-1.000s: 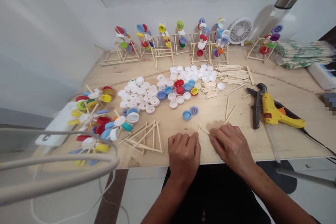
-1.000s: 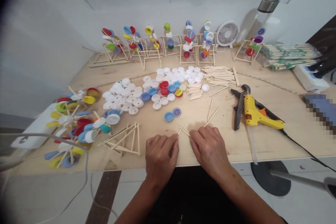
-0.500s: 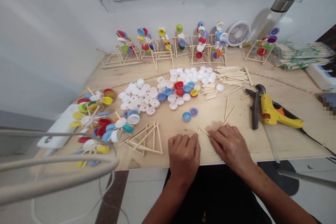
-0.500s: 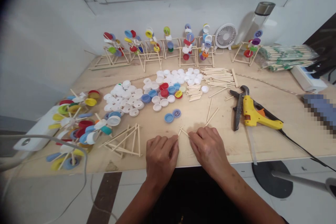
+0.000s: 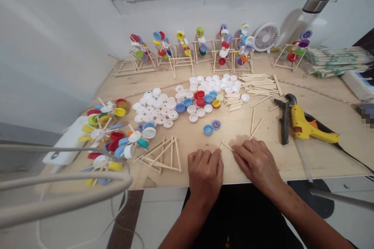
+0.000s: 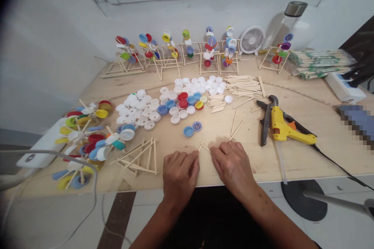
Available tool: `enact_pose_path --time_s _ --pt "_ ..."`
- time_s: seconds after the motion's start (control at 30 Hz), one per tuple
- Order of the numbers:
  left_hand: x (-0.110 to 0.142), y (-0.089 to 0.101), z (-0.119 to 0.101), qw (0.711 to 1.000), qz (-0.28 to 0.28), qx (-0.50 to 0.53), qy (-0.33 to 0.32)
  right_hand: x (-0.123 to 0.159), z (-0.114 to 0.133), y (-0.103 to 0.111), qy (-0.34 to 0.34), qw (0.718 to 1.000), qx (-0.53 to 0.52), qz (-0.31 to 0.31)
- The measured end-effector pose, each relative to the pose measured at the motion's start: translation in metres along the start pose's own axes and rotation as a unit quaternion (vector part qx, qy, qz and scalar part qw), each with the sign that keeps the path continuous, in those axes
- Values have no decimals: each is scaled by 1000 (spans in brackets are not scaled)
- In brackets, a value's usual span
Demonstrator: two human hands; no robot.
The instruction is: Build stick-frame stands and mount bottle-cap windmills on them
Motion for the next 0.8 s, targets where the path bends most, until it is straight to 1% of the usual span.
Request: enact_pose_path --time_s 0.6,0.8 --pt "1 -1 -1 1000 -4 -13 -6 0 0 -1 5 1000 17 -3" --pt "2 -1 -1 1000 -15 -23 -1 2 0 0 2 1000 23 -1"
Point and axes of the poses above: each hand's wrist, its own x-axis away from the middle knuckle, its own y-axis out of the back of the hand, z = x × y, the point moved 5 cm from there along -x, towards the middle knuckle, and after that the axes turned 7 degrees about x, right-handed, at the moved point
